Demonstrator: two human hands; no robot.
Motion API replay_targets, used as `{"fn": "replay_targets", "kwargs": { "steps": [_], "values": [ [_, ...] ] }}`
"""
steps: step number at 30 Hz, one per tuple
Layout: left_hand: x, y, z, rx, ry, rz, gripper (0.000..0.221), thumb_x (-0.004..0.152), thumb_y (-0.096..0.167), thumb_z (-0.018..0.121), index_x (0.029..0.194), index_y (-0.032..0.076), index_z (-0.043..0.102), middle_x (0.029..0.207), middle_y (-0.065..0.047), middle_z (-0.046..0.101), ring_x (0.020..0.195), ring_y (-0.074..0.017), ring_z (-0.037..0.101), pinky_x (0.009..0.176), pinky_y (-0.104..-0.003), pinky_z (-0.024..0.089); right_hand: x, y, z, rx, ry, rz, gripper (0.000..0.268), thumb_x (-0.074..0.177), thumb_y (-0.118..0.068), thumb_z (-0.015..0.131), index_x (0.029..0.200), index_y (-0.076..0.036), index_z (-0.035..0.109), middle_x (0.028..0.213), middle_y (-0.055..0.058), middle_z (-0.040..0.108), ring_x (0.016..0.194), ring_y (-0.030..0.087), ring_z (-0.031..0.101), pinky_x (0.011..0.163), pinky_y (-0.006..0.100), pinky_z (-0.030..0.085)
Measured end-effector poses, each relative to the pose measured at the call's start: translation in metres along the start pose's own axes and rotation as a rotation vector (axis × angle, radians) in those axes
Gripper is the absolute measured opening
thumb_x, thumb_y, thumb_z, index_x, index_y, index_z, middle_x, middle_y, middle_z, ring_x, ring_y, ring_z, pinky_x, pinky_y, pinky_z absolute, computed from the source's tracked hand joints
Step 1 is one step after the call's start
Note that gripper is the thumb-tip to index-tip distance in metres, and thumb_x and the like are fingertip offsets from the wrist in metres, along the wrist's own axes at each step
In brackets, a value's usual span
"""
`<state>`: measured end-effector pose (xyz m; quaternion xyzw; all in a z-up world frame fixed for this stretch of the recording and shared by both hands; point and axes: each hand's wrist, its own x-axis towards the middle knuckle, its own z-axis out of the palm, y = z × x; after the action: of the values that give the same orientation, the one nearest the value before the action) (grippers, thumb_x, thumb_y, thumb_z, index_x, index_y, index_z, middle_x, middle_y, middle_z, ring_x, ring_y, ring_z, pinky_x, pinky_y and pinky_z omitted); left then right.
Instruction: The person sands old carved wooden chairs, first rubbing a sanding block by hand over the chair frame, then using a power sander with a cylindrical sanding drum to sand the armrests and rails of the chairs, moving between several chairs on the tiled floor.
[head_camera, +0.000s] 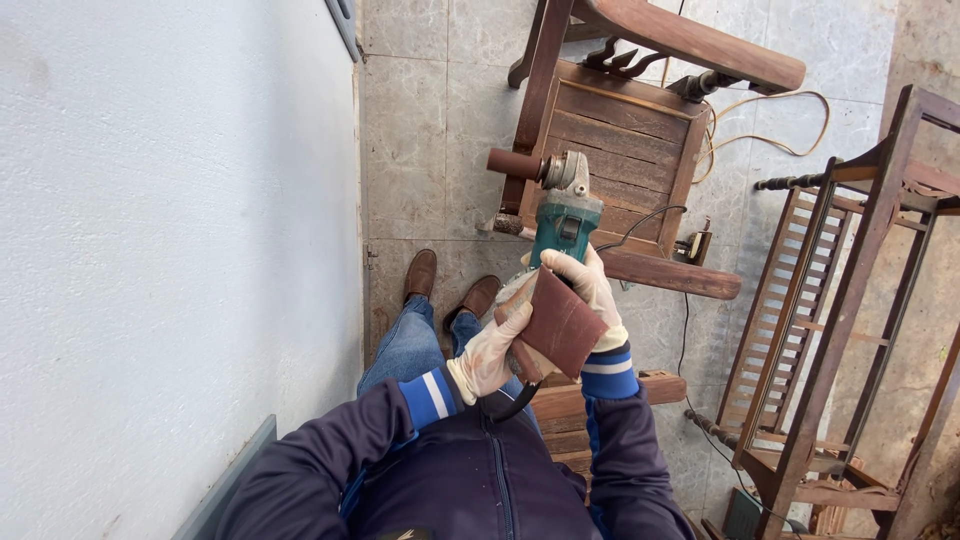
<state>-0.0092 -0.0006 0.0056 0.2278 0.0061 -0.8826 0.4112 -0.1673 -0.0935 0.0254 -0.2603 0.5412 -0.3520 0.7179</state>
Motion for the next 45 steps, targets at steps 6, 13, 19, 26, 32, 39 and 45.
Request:
{"fn": "replay_targets", "kwargs": {
  "steps": [6, 13, 19, 26, 32, 39, 45],
  "values": [
    [0.012, 0.006, -0.008, 0.131, -0.005, 0.045, 0.073, 0.102, 0.048, 0.056, 0.162, 0.015, 0.031, 0.148, -0.006, 0.052, 0.134, -0.0192, 0.052, 0.107, -0.04, 0.048, 0.024, 0.002, -0.008, -0.014, -0.015, -0.007, 0.06, 0.083, -0.024, 0.075, 0.135, -0.001, 0.055, 0.113, 0.013, 0.073, 0.097, 0.021, 0.071, 0.086, 0.035, 0.058],
    [0.013, 0.01, -0.007, 0.052, 0.022, -0.01, 0.073, 0.1, 0.047, 0.057, 0.161, 0.016, 0.031, 0.147, -0.006, 0.05, 0.134, -0.0207, 0.051, 0.109, -0.043, 0.047, 0.032, 0.01, -0.012, -0.019, -0.013, -0.018, 0.06, 0.083, -0.024, 0.076, 0.133, 0.0, 0.055, 0.113, 0.014, 0.073, 0.1, 0.022, 0.071, 0.088, 0.036, 0.058],
    [0.009, -0.002, -0.018, 0.105, -0.004, 0.019, 0.072, 0.102, 0.048, 0.056, 0.161, 0.016, 0.032, 0.149, -0.006, 0.05, 0.136, -0.0192, 0.05, 0.11, -0.04, 0.046, 0.016, 0.004, -0.005, -0.021, 0.002, -0.008, 0.06, 0.082, -0.023, 0.078, 0.134, -0.001, 0.056, 0.111, 0.011, 0.072, 0.097, 0.019, 0.07, 0.086, 0.035, 0.058],
    [-0.009, -0.03, -0.024, -0.067, 0.003, -0.069, 0.068, 0.102, 0.045, 0.057, 0.159, 0.013, 0.037, 0.146, -0.004, 0.053, 0.134, -0.0181, 0.052, 0.113, -0.039, 0.046, -0.018, -0.003, 0.009, -0.082, -0.001, 0.015, 0.058, 0.083, -0.025, 0.073, 0.135, -0.004, 0.057, 0.106, 0.012, 0.073, 0.091, 0.016, 0.067, 0.083, 0.031, 0.056],
    [-0.024, -0.042, -0.022, -0.091, 0.075, -0.007, 0.064, 0.103, 0.037, 0.062, 0.157, 0.011, 0.04, 0.143, -0.004, 0.056, 0.13, -0.018, 0.054, 0.111, -0.038, 0.045, -0.038, 0.001, 0.013, -0.111, -0.003, 0.029, 0.046, 0.086, -0.023, 0.069, 0.125, -0.001, 0.06, 0.105, 0.012, 0.073, 0.09, 0.016, 0.067, 0.082, 0.032, 0.056],
    [-0.02, -0.045, -0.029, -0.054, 0.051, 0.022, 0.065, 0.104, 0.038, 0.062, 0.158, 0.009, 0.04, 0.145, -0.007, 0.055, 0.131, -0.0192, 0.055, 0.112, -0.038, 0.045, -0.033, 0.009, 0.004, -0.113, -0.001, -0.003, 0.043, 0.088, -0.022, 0.068, 0.125, -0.002, 0.062, 0.104, 0.011, 0.073, 0.088, 0.014, 0.065, 0.081, 0.029, 0.055],
    [0.002, -0.003, -0.008, -0.039, 0.006, -0.046, 0.069, 0.098, 0.043, 0.062, 0.157, 0.017, 0.037, 0.145, -0.003, 0.053, 0.13, -0.0182, 0.055, 0.111, -0.044, 0.046, 0.0, -0.005, 0.009, -0.005, 0.01, -0.028, 0.051, 0.083, -0.021, 0.073, 0.13, -0.005, 0.06, 0.111, 0.009, 0.073, 0.09, 0.014, 0.068, 0.081, 0.029, 0.056]
  ]
}}
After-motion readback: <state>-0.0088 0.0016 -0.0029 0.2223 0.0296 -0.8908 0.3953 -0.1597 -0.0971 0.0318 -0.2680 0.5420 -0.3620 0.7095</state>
